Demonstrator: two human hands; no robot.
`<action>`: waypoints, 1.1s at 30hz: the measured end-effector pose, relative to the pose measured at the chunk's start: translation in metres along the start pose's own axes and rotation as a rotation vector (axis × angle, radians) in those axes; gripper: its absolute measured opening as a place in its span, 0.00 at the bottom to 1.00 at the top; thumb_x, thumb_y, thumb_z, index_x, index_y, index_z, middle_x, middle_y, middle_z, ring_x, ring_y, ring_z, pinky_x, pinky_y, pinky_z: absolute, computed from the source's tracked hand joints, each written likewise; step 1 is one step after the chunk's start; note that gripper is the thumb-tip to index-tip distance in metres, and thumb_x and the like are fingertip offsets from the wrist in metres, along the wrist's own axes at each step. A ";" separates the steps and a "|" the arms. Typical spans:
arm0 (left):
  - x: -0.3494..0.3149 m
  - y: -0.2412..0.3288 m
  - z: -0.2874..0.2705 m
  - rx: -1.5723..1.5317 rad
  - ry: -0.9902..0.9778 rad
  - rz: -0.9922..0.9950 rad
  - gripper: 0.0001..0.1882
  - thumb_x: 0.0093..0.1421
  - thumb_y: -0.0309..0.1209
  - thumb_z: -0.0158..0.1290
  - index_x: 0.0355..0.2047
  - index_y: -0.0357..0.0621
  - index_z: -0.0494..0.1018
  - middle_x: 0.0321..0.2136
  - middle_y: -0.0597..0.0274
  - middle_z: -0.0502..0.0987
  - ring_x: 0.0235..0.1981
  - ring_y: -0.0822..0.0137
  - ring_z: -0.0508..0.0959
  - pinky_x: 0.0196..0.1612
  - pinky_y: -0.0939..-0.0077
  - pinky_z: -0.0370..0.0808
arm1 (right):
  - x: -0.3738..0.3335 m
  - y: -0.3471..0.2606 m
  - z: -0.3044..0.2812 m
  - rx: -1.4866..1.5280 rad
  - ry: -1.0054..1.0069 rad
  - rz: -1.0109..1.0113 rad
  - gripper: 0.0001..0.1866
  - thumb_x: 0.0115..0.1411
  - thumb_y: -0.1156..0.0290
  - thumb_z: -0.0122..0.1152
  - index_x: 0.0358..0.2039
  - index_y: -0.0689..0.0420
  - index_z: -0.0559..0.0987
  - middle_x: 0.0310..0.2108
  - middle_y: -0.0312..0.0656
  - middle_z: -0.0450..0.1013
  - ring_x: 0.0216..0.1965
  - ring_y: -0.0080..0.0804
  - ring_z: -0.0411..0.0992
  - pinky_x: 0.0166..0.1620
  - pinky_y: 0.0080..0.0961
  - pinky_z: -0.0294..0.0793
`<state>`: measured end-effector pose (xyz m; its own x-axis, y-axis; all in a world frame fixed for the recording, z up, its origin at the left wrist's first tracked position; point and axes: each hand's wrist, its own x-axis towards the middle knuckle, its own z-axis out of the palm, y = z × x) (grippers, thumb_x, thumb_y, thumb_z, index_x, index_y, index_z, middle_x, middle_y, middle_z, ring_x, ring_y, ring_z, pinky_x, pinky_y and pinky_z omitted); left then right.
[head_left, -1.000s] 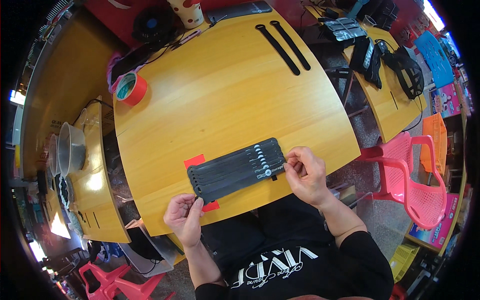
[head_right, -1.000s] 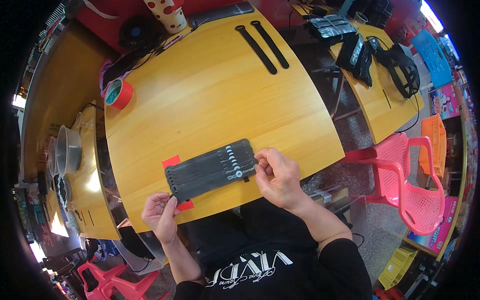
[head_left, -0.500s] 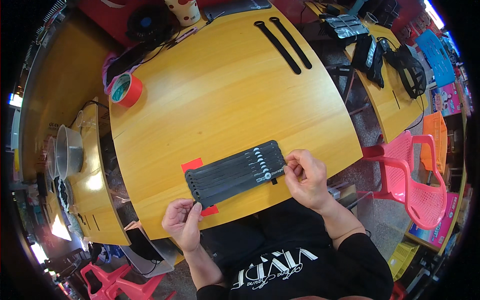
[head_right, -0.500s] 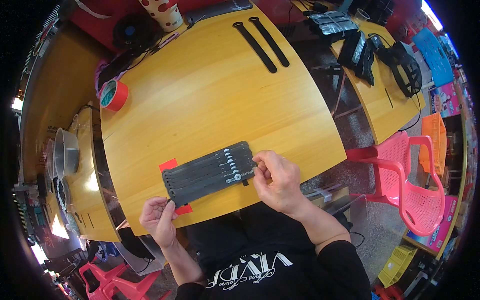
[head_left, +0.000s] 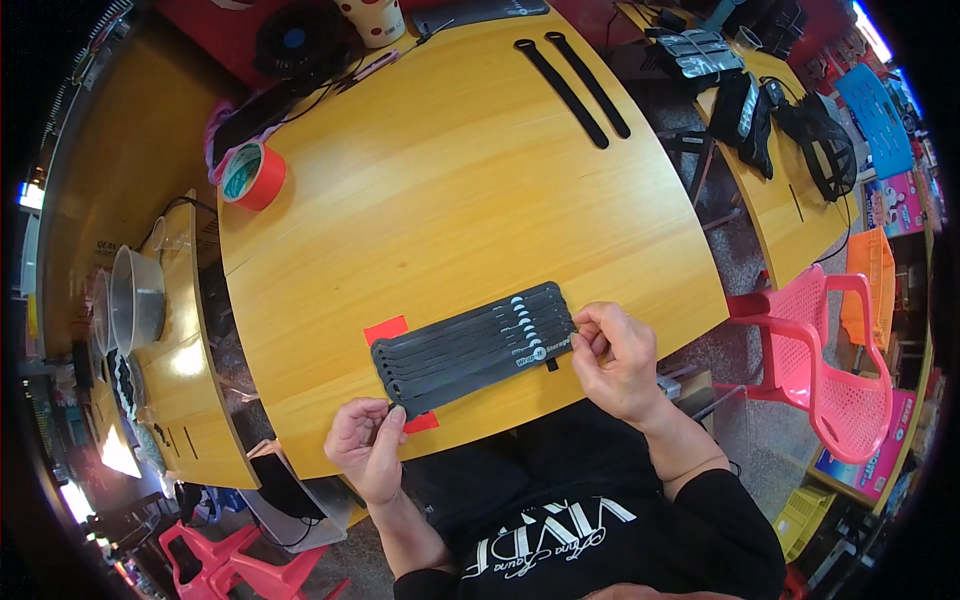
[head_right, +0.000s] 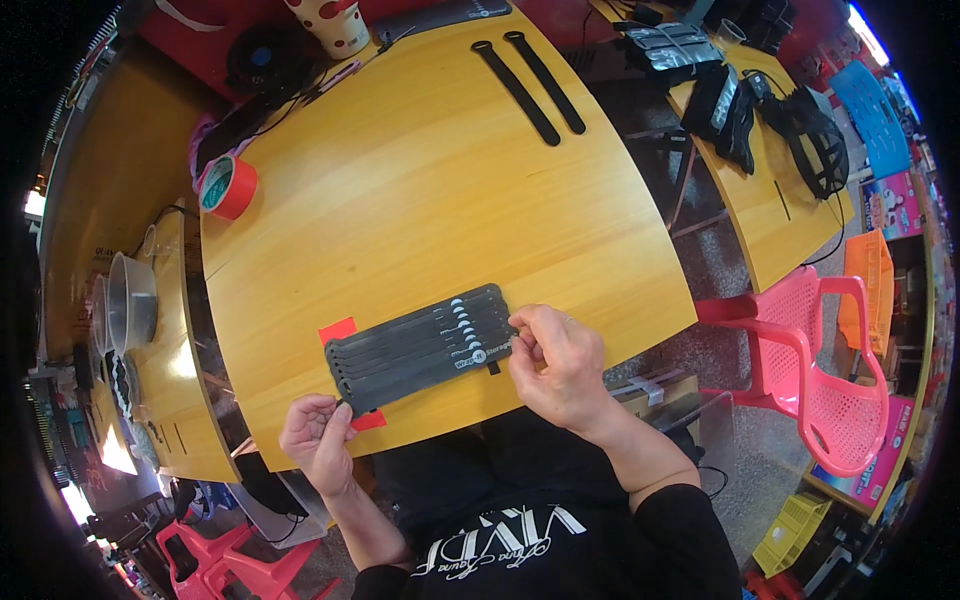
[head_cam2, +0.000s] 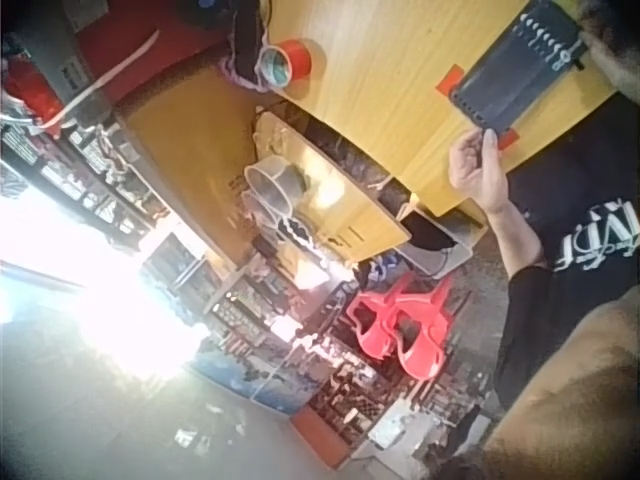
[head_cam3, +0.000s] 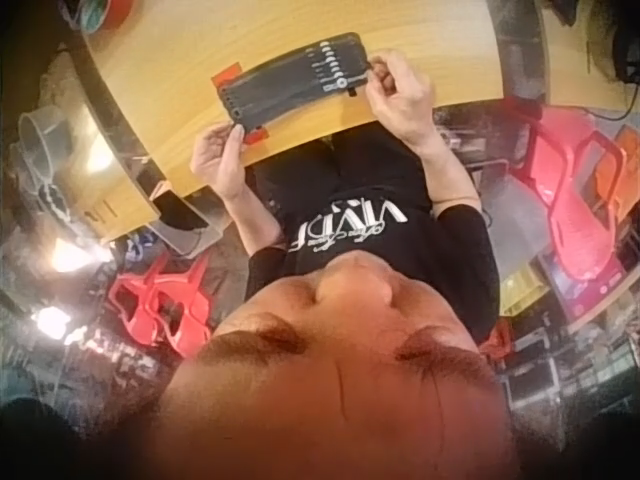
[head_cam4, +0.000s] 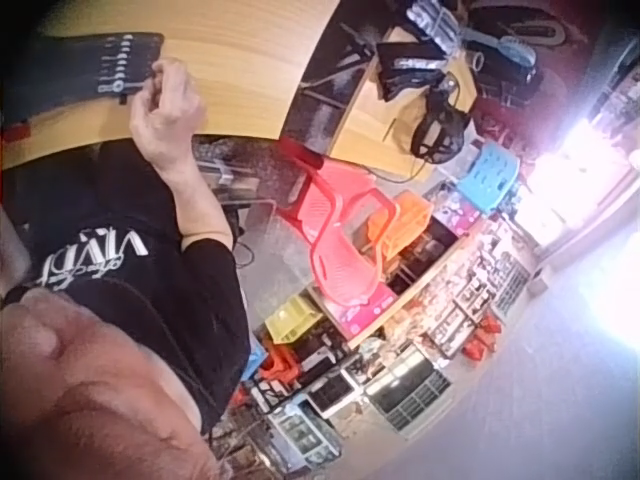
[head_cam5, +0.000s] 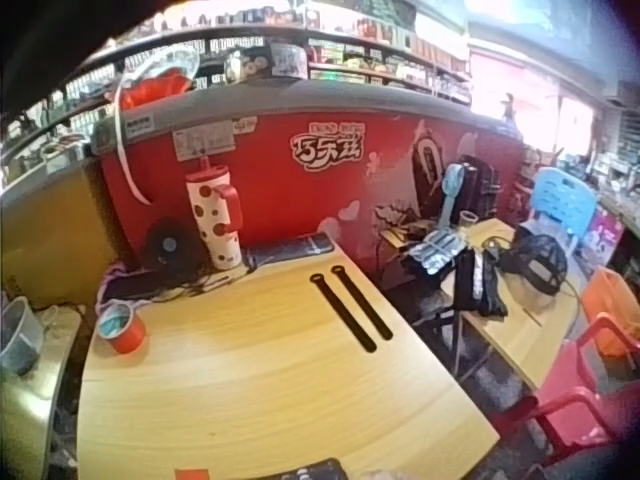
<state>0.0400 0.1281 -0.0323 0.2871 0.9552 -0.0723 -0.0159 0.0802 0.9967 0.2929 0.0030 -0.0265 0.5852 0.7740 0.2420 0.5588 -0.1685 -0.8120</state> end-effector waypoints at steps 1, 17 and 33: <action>0.000 0.000 0.000 0.021 -0.002 0.010 0.10 0.55 0.10 0.56 0.36 0.32 0.73 0.25 0.65 0.75 0.21 0.81 0.72 0.25 0.89 0.69 | 0.000 0.001 0.000 -0.004 0.008 -0.013 0.13 0.48 0.85 0.62 0.36 0.61 0.75 0.22 0.40 0.71 0.19 0.31 0.71 0.24 0.24 0.70; 0.000 0.005 0.001 0.079 0.024 0.048 0.07 0.54 0.11 0.60 0.29 0.34 0.75 0.22 0.67 0.74 0.21 0.81 0.72 0.24 0.89 0.67 | 0.003 -0.003 0.005 -0.049 0.017 -0.016 0.12 0.48 0.85 0.62 0.34 0.59 0.76 0.20 0.40 0.70 0.17 0.31 0.70 0.23 0.26 0.68; -0.003 0.000 0.021 0.485 0.150 0.410 0.07 0.49 0.13 0.63 0.24 0.34 0.77 0.18 0.64 0.71 0.17 0.78 0.64 0.21 0.82 0.60 | -0.003 0.004 0.007 -0.012 0.017 -0.023 0.10 0.51 0.88 0.57 0.35 0.63 0.75 0.21 0.38 0.68 0.17 0.21 0.62 0.23 0.18 0.62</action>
<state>0.0591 0.1193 -0.0308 0.2118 0.9133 0.3478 0.3482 -0.4030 0.8464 0.2890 0.0044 -0.0346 0.5818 0.7674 0.2692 0.5792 -0.1586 -0.7996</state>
